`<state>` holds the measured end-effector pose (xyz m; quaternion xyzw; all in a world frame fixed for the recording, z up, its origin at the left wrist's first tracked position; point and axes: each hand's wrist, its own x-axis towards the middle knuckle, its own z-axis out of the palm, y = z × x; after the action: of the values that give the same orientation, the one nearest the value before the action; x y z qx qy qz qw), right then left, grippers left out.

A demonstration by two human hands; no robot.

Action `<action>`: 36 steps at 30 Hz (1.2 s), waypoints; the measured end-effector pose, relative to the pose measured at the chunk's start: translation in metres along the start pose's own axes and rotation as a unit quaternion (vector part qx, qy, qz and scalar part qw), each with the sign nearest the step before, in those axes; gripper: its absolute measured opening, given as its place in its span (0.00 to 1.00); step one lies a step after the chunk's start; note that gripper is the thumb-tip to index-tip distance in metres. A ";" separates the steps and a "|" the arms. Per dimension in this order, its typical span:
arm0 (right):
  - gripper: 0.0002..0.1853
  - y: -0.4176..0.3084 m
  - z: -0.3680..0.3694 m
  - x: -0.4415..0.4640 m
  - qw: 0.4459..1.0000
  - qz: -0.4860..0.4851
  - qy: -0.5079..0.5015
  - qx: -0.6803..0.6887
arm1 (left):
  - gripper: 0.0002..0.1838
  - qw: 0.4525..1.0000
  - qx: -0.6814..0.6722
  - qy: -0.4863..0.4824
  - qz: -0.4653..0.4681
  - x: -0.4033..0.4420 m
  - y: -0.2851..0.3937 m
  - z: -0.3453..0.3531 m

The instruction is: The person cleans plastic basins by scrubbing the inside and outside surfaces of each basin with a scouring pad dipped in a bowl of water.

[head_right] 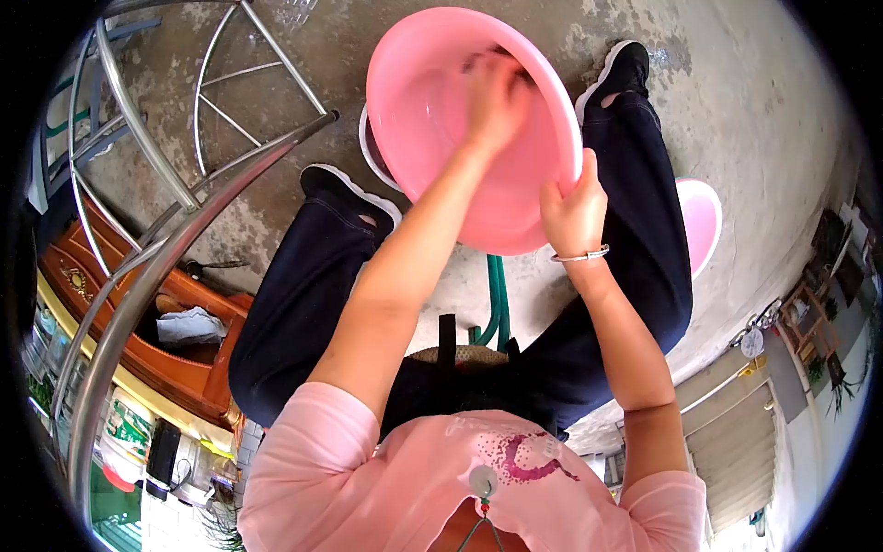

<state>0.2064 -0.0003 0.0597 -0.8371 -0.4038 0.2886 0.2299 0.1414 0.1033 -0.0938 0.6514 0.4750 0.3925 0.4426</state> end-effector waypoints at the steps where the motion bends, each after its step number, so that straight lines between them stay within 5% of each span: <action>1: 0.14 0.001 -0.001 0.000 1.000 -0.004 0.008 -0.010 | 0.13 0.998 -0.005 -0.055 0.007 -0.016 0.018 0.001; 4: 0.14 0.005 -0.003 0.004 0.999 -0.042 0.014 -0.030 | 0.14 0.974 0.004 -0.225 0.018 -0.073 0.042 -0.026; 8: 0.12 0.005 -0.001 0.008 1.000 -0.012 0.006 -0.017 | 0.17 0.941 0.119 -0.316 -0.008 -0.127 -0.011 -0.071; 12: 0.11 0.003 0.003 0.006 1.000 -0.027 0.002 -0.002 | 0.15 0.907 0.338 -0.248 -0.028 -0.104 -0.068 -0.097; 15: 0.12 -0.005 0.002 0.007 0.999 -0.036 0.002 -0.010 | 0.15 0.944 0.281 -0.076 -0.154 -0.053 -0.055 -0.077; 17: 0.13 -0.006 0.000 0.008 1.000 -0.023 0.009 -0.016 | 0.15 0.971 0.056 -0.002 -0.231 -0.028 -0.052 -0.050; 18: 0.13 -0.007 -0.002 0.010 0.999 -0.023 0.011 -0.022 | 0.15 0.980 -0.007 -0.043 -0.192 -0.022 -0.039 -0.049; 19: 0.13 -0.008 -0.003 0.011 0.999 -0.023 0.013 -0.028 | 0.15 0.952 -0.147 -0.071 -0.260 -0.020 -0.016 -0.046; 21: 0.12 -0.008 0.001 0.010 0.999 -0.026 0.017 -0.031 | 0.14 0.937 -0.274 -0.017 -0.215 -0.024 0.033 -0.046; 26: 0.12 0.006 0.006 0.007 0.997 -0.067 0.028 -0.011 | 0.16 0.997 -0.060 0.035 0.040 -0.038 0.138 -0.067; 29: 0.11 0.003 0.004 0.006 0.995 -0.096 0.010 -0.004 | 0.20 1.000 -0.001 -0.014 0.017 -0.035 0.144 -0.060; 32: 0.17 0.005 0.002 0.004 0.997 -0.060 0.005 -0.047 | 0.18 0.999 0.007 0.038 -0.026 -0.003 0.104 -0.052; 36: 0.24 -0.002 -0.004 0.004 0.996 -0.082 -0.008 -0.019 | 0.17 0.960 0.189 0.172 -0.115 0.056 0.008 -0.084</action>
<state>0.2095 0.0033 0.0630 -0.8030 -0.4786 0.2677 0.2336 0.0790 0.1731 -0.0564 0.5864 0.6814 0.3482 0.2656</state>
